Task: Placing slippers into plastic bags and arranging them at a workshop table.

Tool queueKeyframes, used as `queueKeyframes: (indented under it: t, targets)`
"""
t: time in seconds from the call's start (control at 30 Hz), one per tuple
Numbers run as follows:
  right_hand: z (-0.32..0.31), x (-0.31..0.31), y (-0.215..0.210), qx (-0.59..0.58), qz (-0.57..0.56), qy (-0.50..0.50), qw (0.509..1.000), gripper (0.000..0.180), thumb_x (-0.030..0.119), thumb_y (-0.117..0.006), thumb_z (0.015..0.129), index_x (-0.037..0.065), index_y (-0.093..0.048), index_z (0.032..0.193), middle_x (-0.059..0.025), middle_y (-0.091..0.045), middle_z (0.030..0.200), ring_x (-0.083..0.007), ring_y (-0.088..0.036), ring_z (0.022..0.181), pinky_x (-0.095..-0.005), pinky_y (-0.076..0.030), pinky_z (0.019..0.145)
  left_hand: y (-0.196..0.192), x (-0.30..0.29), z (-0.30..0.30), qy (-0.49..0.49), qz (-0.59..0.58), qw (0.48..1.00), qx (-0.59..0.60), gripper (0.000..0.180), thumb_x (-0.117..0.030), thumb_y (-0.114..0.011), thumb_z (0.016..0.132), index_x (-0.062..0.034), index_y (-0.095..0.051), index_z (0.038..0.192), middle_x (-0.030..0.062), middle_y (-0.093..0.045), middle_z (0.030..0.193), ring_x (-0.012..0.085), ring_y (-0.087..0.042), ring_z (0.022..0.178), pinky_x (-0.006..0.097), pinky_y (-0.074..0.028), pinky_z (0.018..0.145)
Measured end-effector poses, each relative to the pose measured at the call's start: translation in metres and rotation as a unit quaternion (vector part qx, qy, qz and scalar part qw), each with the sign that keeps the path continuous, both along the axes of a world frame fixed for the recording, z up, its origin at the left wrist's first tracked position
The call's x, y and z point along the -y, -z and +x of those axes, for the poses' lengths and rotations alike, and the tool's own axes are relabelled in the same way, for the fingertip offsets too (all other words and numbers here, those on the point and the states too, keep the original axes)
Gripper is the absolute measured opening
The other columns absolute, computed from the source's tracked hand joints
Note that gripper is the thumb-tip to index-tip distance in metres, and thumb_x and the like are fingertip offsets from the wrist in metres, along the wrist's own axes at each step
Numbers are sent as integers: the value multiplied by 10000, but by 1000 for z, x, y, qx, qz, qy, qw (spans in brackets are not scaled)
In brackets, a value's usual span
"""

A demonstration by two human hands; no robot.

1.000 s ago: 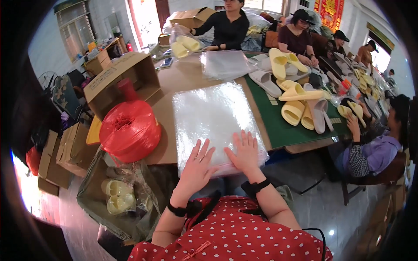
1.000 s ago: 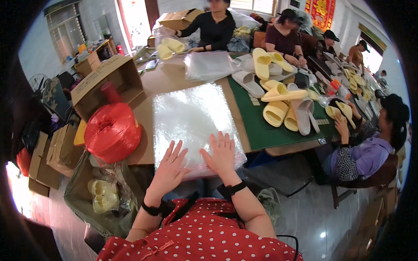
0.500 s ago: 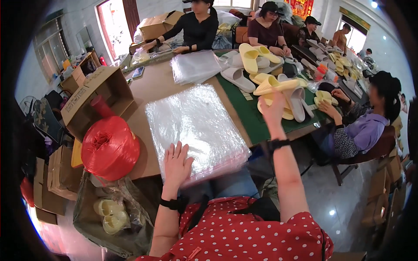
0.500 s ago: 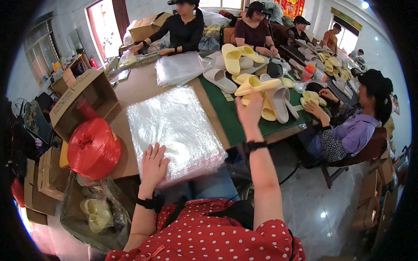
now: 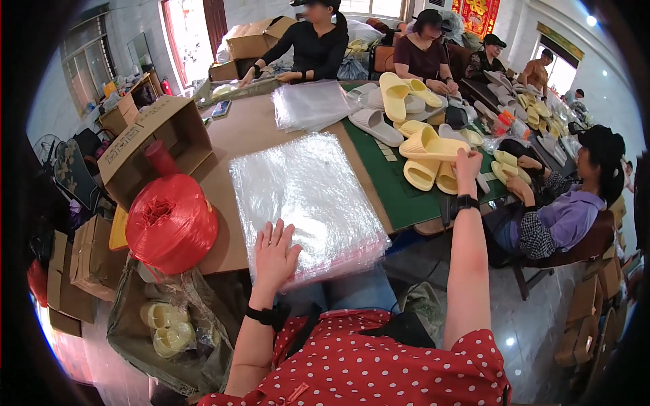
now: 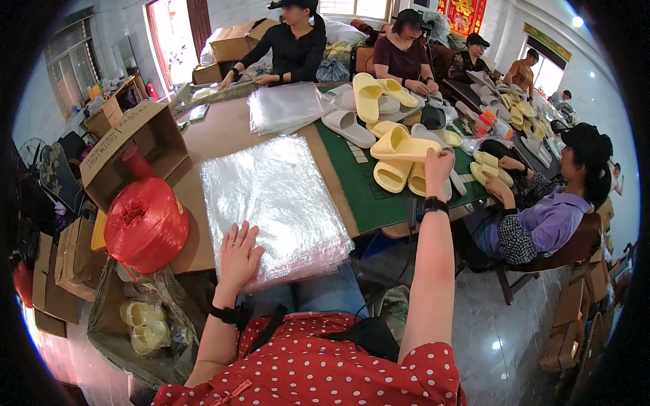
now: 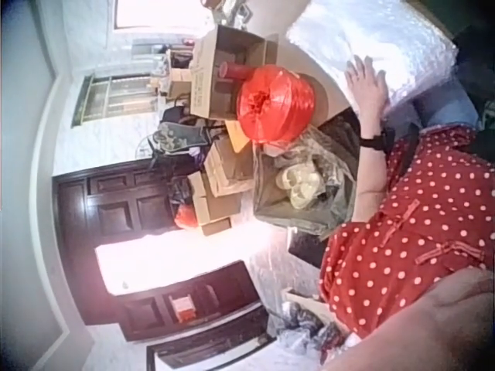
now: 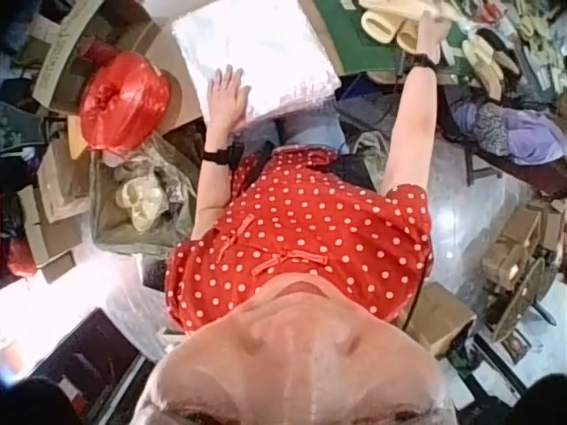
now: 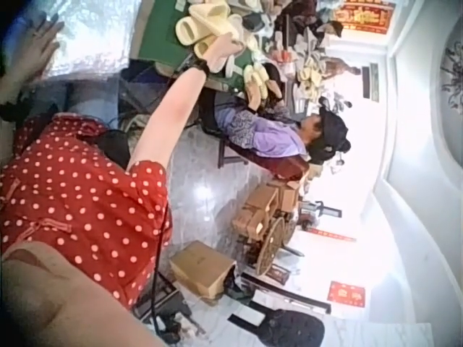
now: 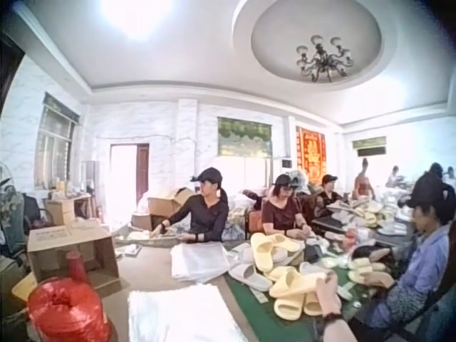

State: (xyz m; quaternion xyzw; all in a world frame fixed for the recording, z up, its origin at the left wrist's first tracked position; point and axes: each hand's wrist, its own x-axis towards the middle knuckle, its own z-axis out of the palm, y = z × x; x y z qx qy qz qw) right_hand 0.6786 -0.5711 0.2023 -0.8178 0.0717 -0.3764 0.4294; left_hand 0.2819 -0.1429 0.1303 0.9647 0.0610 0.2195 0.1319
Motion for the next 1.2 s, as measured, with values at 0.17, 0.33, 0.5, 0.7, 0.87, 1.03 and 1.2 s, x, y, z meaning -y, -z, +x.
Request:
queueKeyframes:
  t: [0.17,0.33,0.5,0.7,0.87,1.03,1.2]
  targets:
    - [-36,-35,-17,7,461,-186,868,372,149,-635,892,-57,-477,1158,-175,-559,1161,-273,-656,960,-342,-631,687,3,-2,-6,-13,4,1000,-6,511,-392,-553,981,-153,-535,1432,143,-454,1536,376,-349,1454,514,-216,1202]
    - [-68,-43,-47,67,527,-364,765,346,104,-597,924,-61,-502,1212,-175,-581,1179,-288,-663,986,-359,-633,793,1,-1,-5,-7,-2,1000,3,509,-392,-553,981,-153,-537,1431,145,-454,1536,379,-350,1454,517,-216,1201]
    - [-114,-71,-79,14,561,-422,712,354,149,-605,959,-74,-533,1224,-200,-641,1159,-316,-687,1001,-354,-621,849,2,-1,-6,-8,-5,1000,9,527,-402,-562,965,-131,-549,1416,155,-473,1518,390,-372,1434,511,-220,1198]
    - [-198,-134,-84,-67,559,-509,651,324,151,-609,965,-19,-544,1234,-160,-646,1173,-272,-687,1007,-346,-610,845,0,-1,-4,-6,-8,1000,11,517,-397,-566,963,-137,-554,1410,155,-473,1518,386,-370,1437,514,-212,1202]
    - [-256,-200,-55,-146,523,-521,659,522,118,-634,952,15,-354,1380,-149,-564,1256,-238,-635,1102,-391,-599,864,3,-2,-3,-7,-13,1000,13,516,-408,-563,966,-142,-556,1408,153,-473,1518,382,-365,1441,517,-209,1203]
    - [-269,-227,3,-148,276,-515,798,527,110,-700,880,29,-396,1303,-139,-580,1161,-243,-634,1034,-354,-572,823,4,-1,-3,-16,-6,1000,1,539,-423,-553,970,-146,-528,1432,154,-466,1523,377,-361,1445,519,-198,1206]
    - [-266,-203,16,-65,-28,-404,912,469,185,-712,791,60,-447,1157,-186,-642,948,-363,-666,909,-459,-531,776,3,0,-3,-19,-3,1000,2,549,-427,-545,972,-138,-519,1438,150,-455,1533,383,-353,1449,518,-190,1210]
